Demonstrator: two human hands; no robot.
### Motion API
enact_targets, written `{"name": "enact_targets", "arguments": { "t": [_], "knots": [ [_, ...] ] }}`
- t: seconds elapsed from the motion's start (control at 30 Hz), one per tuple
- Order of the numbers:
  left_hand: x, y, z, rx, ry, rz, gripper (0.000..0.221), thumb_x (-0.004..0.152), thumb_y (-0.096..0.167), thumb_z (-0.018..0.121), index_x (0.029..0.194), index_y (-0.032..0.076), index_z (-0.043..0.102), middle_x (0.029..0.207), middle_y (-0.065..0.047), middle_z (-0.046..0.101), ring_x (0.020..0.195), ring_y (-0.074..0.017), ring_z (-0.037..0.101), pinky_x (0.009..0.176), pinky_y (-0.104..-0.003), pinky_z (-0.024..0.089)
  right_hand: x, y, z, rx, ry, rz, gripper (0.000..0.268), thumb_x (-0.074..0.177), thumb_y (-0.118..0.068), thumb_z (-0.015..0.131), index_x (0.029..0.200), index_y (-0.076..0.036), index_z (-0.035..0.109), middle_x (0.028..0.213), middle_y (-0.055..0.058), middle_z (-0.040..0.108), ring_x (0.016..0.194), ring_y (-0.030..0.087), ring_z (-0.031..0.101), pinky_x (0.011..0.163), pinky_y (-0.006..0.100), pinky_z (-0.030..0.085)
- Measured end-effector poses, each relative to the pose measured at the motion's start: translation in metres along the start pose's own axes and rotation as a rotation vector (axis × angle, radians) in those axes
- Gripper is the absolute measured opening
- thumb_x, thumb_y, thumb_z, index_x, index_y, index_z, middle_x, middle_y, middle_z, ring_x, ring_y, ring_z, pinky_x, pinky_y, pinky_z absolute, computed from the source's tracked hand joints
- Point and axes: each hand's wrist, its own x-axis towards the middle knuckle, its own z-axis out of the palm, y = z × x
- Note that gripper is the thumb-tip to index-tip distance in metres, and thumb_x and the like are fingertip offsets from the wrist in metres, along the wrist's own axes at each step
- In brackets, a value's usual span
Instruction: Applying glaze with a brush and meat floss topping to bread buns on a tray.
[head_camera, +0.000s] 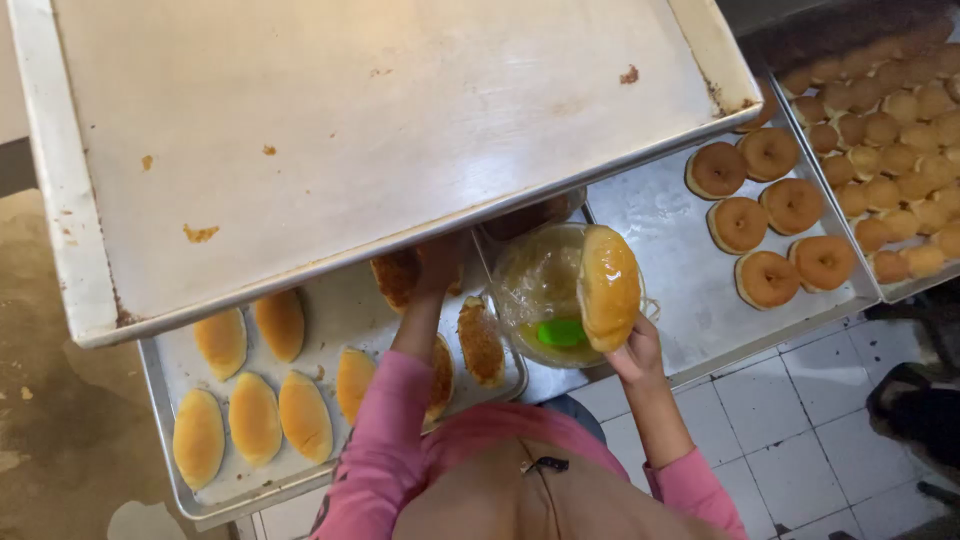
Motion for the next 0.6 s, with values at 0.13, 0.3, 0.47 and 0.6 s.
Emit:
{"name": "enact_targets", "arguments": {
  "t": [0.13, 0.3, 0.47, 0.6],
  "knots": [
    [0.007, 0.012, -0.014, -0.147, 0.013, 0.042, 0.063, 0.097, 0.049, 0.054, 0.152, 0.020, 0.043, 0.148, -0.008, 0.054, 0.130, -0.0312, 0.056, 0.105, -0.051, 0.039, -0.008, -0.024, -0.015, 0.034, 0.008, -0.069, 0.038, 0.102, -0.024, 0.050, 0.136, -0.012, 0.063, 0.138, 0.011, 0.065, 0.129, 0.031, 0.059, 0.117, 0.051, 0.036],
    [0.019, 0.025, -0.007, -0.387, 0.001, 0.102, 0.061, 0.094, 0.038, 0.057, 0.151, 0.021, 0.044, 0.146, -0.009, 0.055, 0.123, -0.0313, 0.059, 0.097, -0.050, 0.043, -0.038, -0.035, -0.003, 0.046, 0.041, -0.171, 0.040, 0.104, -0.027, 0.047, 0.138, -0.011, 0.060, 0.140, 0.012, 0.064, 0.132, 0.030, 0.056, 0.116, 0.051, 0.036],
    [0.000, 0.004, -0.002, -0.631, 0.001, 0.082, 0.061, 0.092, 0.028, 0.060, 0.151, 0.021, 0.045, 0.144, -0.010, 0.056, 0.116, -0.0313, 0.061, 0.088, -0.048, 0.047, -0.057, -0.042, 0.021, 0.077, 0.067, -0.213, 0.039, 0.104, -0.030, 0.050, 0.134, -0.009, 0.064, 0.137, 0.016, 0.066, 0.130, 0.034, 0.059, 0.113, 0.056, 0.039],
    [-0.024, -0.013, -0.008, -0.843, 0.034, 0.069, 0.063, 0.090, 0.020, 0.063, 0.150, 0.021, 0.046, 0.142, -0.011, 0.057, 0.111, -0.0314, 0.063, 0.082, -0.047, 0.050, -0.056, -0.044, 0.036, 0.089, 0.063, -0.224, 0.038, 0.104, -0.030, 0.051, 0.131, -0.008, 0.066, 0.137, 0.016, 0.066, 0.128, 0.034, 0.061, 0.111, 0.055, 0.042]
  ]
}}
